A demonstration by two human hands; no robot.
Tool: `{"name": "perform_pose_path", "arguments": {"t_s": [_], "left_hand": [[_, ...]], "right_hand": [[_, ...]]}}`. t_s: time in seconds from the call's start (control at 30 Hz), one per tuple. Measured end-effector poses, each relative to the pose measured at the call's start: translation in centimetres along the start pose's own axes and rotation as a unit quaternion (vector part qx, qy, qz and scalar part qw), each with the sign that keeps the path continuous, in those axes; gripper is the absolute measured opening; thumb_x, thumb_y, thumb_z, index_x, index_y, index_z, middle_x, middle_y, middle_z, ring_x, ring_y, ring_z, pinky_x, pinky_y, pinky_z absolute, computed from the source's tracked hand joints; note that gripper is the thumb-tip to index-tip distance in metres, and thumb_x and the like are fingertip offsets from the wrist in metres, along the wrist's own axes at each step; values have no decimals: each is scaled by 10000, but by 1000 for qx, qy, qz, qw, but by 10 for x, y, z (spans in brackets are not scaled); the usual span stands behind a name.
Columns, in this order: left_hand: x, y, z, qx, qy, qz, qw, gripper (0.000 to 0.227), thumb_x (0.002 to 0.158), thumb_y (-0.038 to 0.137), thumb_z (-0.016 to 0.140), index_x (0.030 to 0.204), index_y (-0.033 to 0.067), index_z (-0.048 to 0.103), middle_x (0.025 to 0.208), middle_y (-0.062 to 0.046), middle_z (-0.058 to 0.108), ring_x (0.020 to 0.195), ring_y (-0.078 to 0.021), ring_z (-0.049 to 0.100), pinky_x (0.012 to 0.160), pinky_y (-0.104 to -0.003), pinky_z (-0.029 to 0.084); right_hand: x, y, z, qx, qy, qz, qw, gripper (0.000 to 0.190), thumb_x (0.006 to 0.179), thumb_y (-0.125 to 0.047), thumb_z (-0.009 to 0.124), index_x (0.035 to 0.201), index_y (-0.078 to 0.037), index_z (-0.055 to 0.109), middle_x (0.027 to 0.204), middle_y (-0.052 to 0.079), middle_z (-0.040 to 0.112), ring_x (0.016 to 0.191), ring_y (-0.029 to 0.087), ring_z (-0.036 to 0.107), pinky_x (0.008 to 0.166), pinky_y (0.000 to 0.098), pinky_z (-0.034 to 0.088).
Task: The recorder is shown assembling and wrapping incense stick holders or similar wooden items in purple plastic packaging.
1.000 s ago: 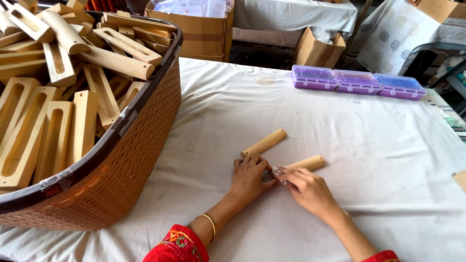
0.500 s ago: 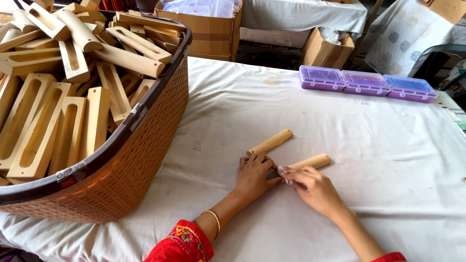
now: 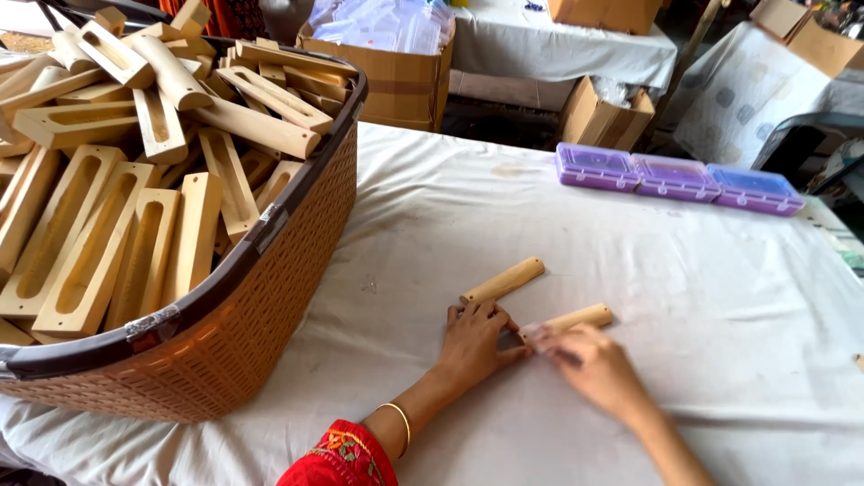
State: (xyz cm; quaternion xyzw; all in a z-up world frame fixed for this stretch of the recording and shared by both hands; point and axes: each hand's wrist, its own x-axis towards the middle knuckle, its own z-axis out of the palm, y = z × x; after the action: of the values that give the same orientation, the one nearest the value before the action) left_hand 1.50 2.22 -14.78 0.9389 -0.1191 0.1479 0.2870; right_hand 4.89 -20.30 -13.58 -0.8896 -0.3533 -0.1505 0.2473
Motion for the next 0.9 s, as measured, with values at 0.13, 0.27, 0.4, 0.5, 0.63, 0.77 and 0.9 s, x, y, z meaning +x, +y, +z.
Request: {"name": "perform_pose_path", "arguments": {"t_s": [0.13, 0.27, 0.4, 0.5, 0.63, 0.77, 0.9], "left_hand": [[-1, 2, 0, 4, 5, -1, 1000, 426, 761, 489, 833, 1017, 158, 753, 1162, -24, 633, 1226, -232, 519, 1023, -510, 322], [-1, -3, 3, -11, 20, 7, 1000, 314, 828, 447, 789, 1023, 201, 775, 1168, -9, 646, 1233, -219, 530, 1062, -523, 308], [-3, 19, -26, -2, -22, -6, 1000, 338, 789, 442, 807, 991, 174, 769, 1141, -26, 639, 1214, -212, 526, 1080, -515, 287], [-1, 21, -25, 20, -11, 10, 1000, 436, 771, 480, 825, 1012, 125, 751, 1130, -55, 629, 1208, -235, 510, 1043, -522, 295], [0, 9, -4, 24, 17, 6, 1000, 471, 778, 516, 813, 1024, 121, 747, 1145, -48, 637, 1209, -238, 524, 1055, -524, 307], [-2, 8, -1, 15, 11, 7, 1000, 430, 804, 494, 795, 1041, 139, 742, 1173, -37, 633, 1227, -238, 519, 1037, -520, 319], [-1, 13, -4, 22, 21, 3, 1000, 381, 800, 464, 797, 1019, 156, 754, 1166, -47, 630, 1210, -251, 515, 1050, -521, 312]], "right_hand": [[6, 4, -8, 46, -16, -33, 998, 240, 795, -131, 765, 1024, -190, 802, 1082, -1, 808, 943, 188, 744, 765, 307, 632], [5, 34, -26, 13, -3, 115, 993, 253, 805, -120, 757, 1048, -172, 806, 1068, 6, 800, 920, 199, 743, 811, 337, 604], [3, 39, -18, -14, -1, 164, 986, 241, 834, -139, 754, 1066, -182, 803, 1086, -9, 798, 923, 192, 736, 829, 335, 604], [5, 8, -2, 22, 1, 67, 997, 242, 807, -150, 761, 1043, -179, 806, 1099, -7, 792, 998, 176, 739, 861, 327, 605], [8, -2, -4, 54, -29, 16, 998, 274, 795, -149, 741, 1058, -198, 805, 1121, -23, 798, 1003, 180, 733, 833, 322, 613], [3, 43, -19, -32, -32, 119, 992, 256, 831, -205, 747, 1081, -227, 801, 1076, 12, 773, 925, 198, 734, 812, 350, 614], [-2, 57, -33, -110, -1, 193, 975, 277, 892, -204, 710, 1155, -251, 786, 1024, 5, 787, 861, 209, 731, 782, 367, 620]]}}
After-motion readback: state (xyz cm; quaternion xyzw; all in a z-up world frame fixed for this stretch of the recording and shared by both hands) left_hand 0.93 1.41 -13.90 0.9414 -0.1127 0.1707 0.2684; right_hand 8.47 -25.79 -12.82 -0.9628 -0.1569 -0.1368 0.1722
